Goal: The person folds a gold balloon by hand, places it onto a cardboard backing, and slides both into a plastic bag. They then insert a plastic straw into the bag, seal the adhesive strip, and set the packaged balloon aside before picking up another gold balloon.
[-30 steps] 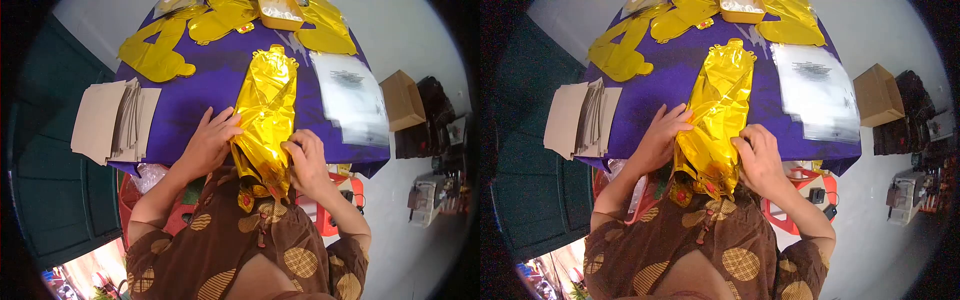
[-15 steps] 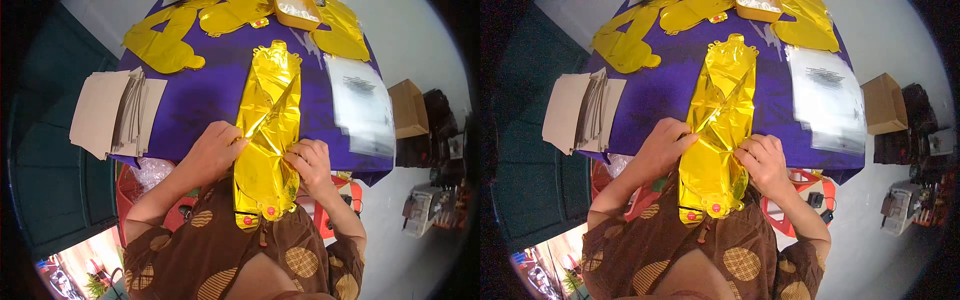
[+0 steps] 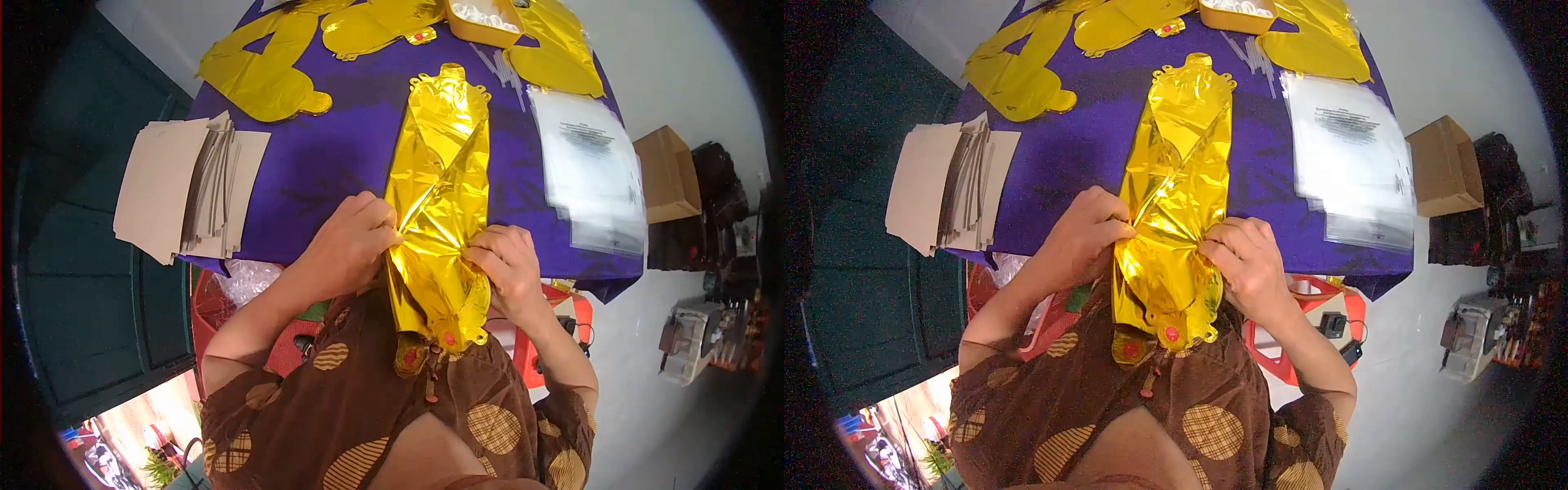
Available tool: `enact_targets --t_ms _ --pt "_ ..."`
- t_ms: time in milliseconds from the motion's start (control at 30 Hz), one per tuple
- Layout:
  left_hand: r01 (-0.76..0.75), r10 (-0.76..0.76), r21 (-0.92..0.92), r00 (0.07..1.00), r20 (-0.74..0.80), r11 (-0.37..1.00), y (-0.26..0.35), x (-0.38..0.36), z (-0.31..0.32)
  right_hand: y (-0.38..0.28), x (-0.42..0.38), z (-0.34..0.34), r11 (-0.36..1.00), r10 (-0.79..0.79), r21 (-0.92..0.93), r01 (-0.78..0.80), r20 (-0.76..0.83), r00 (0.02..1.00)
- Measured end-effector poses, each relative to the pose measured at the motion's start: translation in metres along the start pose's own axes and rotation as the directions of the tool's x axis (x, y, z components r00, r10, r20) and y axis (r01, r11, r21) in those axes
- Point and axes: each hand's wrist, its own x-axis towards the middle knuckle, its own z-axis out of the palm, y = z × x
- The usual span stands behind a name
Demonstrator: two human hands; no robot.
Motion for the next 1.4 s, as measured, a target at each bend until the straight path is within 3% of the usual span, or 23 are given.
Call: enact_targets --t_ms 133,333,433,567,600,833,1033,1233,1400 --pt "0.054 -0.056 -0.085 0.998 -0.02 0.995 -0.001 0.004 0.0 0.001 0.001 0.0 0.995 0.069 0.074 -0.069 -0.003 0.998" --pt "0.275 -0.275 -0.057 0.961 0.009 0.96 0.004 0.014 -0.001 0.002 0.003 0.0 0.96 0.261 0.119 -0.255 -0.038 0.965" --pt "0.474 -0.474 0.018 0.88 0.034 0.88 0.01 0.025 -0.003 0.001 0.007 0.005 0.898 0.42 0.18 -0.402 -0.075 0.904" --pt "0.579 -0.578 0.04 0.815 -0.033 0.814 0.01 0.037 0.002 0.001 0.013 0.015 0.805 0.589 0.183 -0.564 -0.137 0.797" --pt "0.6 -0.599 0.043 0.8 -0.047 0.799 0.009 0.039 0.005 0.001 0.013 0.017 0.839 0.544 0.082 -0.538 -0.156 0.824" --pt "0.65 -0.642 0.0 0.751 -0.152 0.76 0.005 0.04 0.011 0.002 0.018 0.023 0.842 0.525 -0.015 -0.539 -0.206 0.826" --pt "0.725 -0.723 -0.008 0.686 -0.081 0.689 0.012 0.044 0.008 0.005 0.027 0.023 0.861 0.442 -0.187 -0.473 -0.183 0.878" --pt "0.688 -0.67 0.082 0.722 -0.174 0.721 0.011 0.038 0.008 0.005 0.037 0.022 0.873 0.35 -0.302 -0.383 -0.158 0.923" --pt "0.693 -0.7 -0.095 0.705 -0.116 0.714 0.007 0.029 -0.001 0.005 0.04 0.023 0.859 0.337 -0.363 -0.361 -0.131 0.932"
